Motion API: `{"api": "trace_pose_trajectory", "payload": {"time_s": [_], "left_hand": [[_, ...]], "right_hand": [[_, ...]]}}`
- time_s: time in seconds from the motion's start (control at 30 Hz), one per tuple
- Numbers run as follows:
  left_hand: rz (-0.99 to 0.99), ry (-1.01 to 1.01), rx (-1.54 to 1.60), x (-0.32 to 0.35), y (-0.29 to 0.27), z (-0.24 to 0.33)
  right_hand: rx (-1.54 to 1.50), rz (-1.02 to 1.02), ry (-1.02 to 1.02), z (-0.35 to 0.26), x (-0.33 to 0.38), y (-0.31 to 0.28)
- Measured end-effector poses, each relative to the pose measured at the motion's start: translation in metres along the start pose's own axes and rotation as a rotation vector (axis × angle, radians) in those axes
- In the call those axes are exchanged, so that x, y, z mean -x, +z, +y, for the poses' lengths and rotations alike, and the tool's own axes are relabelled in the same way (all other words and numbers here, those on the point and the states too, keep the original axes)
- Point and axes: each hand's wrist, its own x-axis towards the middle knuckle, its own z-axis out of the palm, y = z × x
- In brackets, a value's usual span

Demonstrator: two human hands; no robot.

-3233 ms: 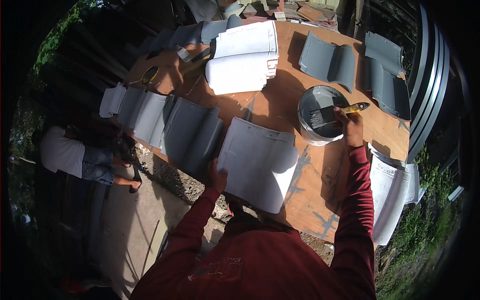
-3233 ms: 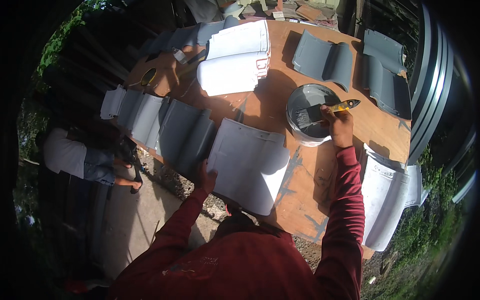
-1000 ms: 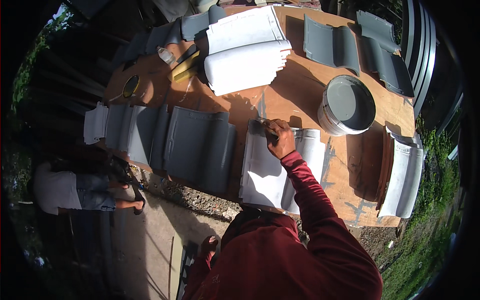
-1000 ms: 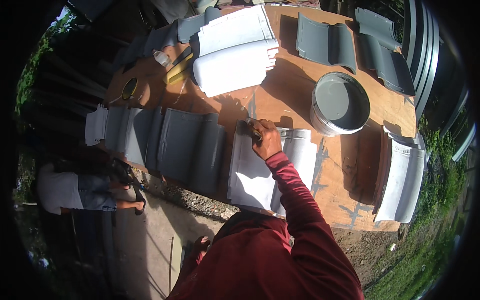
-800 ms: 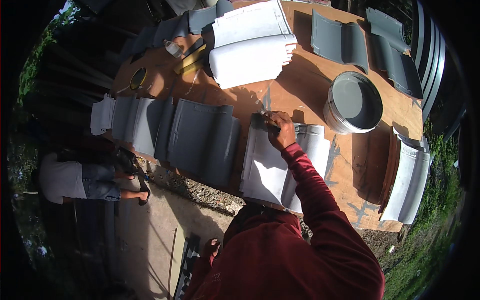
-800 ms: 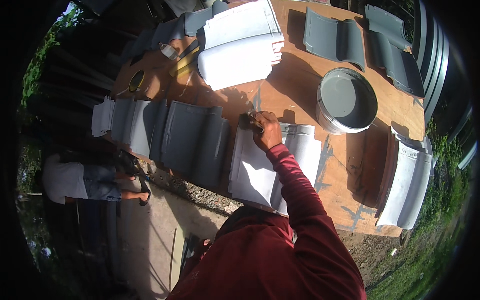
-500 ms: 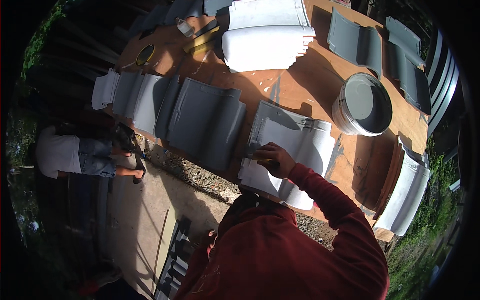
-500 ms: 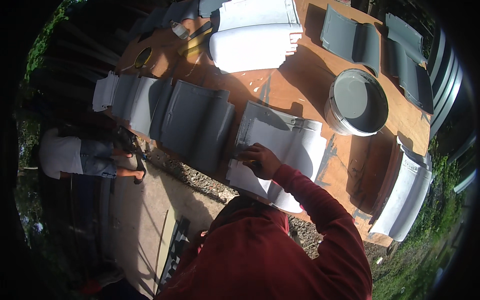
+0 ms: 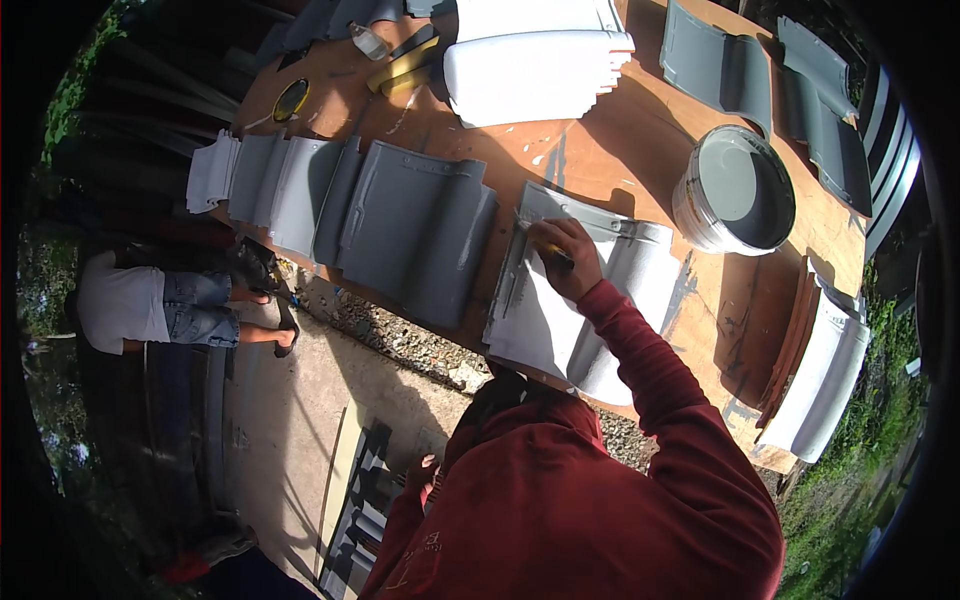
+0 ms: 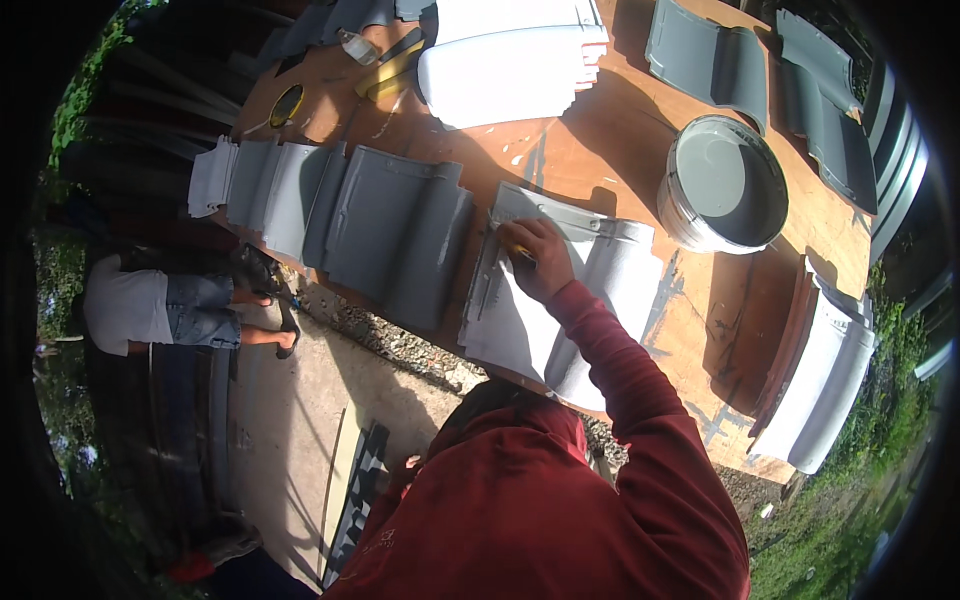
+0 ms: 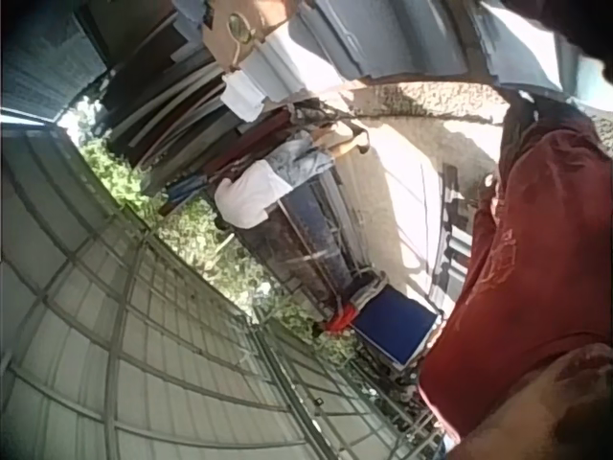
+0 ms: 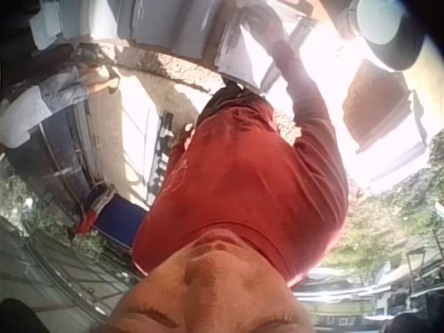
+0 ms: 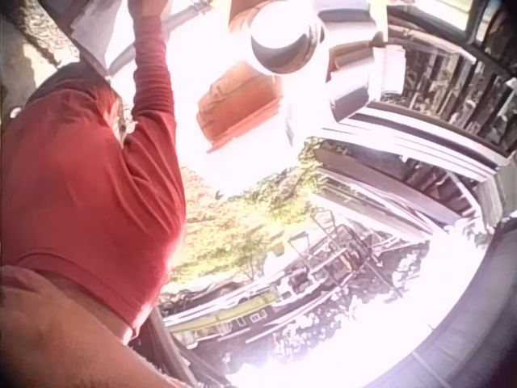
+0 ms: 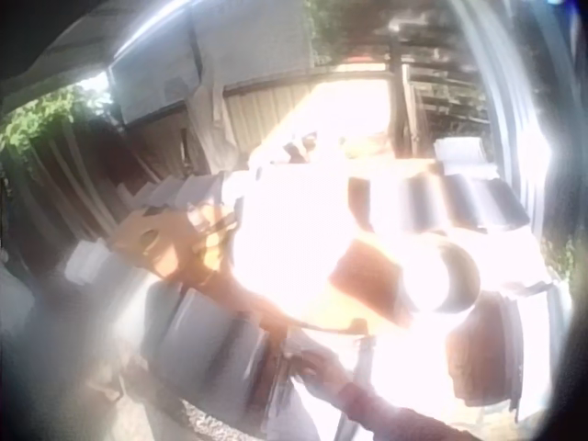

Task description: The person paints several curved tiles using a brush and a bucket of grey paint. They dip the brush into the paint, apply it to the surface of the tiles one by one, and set them aside.

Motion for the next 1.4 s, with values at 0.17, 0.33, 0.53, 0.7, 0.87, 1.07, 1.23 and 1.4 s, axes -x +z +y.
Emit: {"api": "trace_pose_trajectory", "payload": {"time_s": [0.17,0.33,0.53,0.7,0.87,1.07,1.23,1.4], "left_hand": [[-0.045,-0.007,0.081,0.001,-0.009,-0.002],[-0.102,0.088,-0.198,-0.006,-0.025,-0.017],[-0.056,-0.050,0.065,-0.027,-0.034,0.002],[-0.024,-0.092,-0.001,-0.041,-0.041,0.016],[-0.056,0.093,-0.020,-0.042,-0.026,0.023],[-0.168,-0.029,0.398,-0.048,-0.034,0.010],[-0.040,0.041,0.274,-0.042,-0.019,-0.008],[0.008,0.321,-0.492,-0.039,-0.025,-0.004]], "right_hand": [[-0.311,-0.500,0.066,-0.067,0.083,0.002],[-0.231,-0.019,0.229,-0.031,0.044,0.004],[-0.238,0.063,0.472,-0.060,0.057,0.015],[-0.348,-0.150,0.627,-0.051,0.066,0.001],[-0.373,0.420,0.523,0.012,0.006,0.013],[-0.314,0.037,0.396,-0.051,0.082,0.031],[-0.430,-0.593,0.268,-0.094,0.094,0.004],[-0.249,-0.180,0.183,-0.039,0.019,0.002]]}}
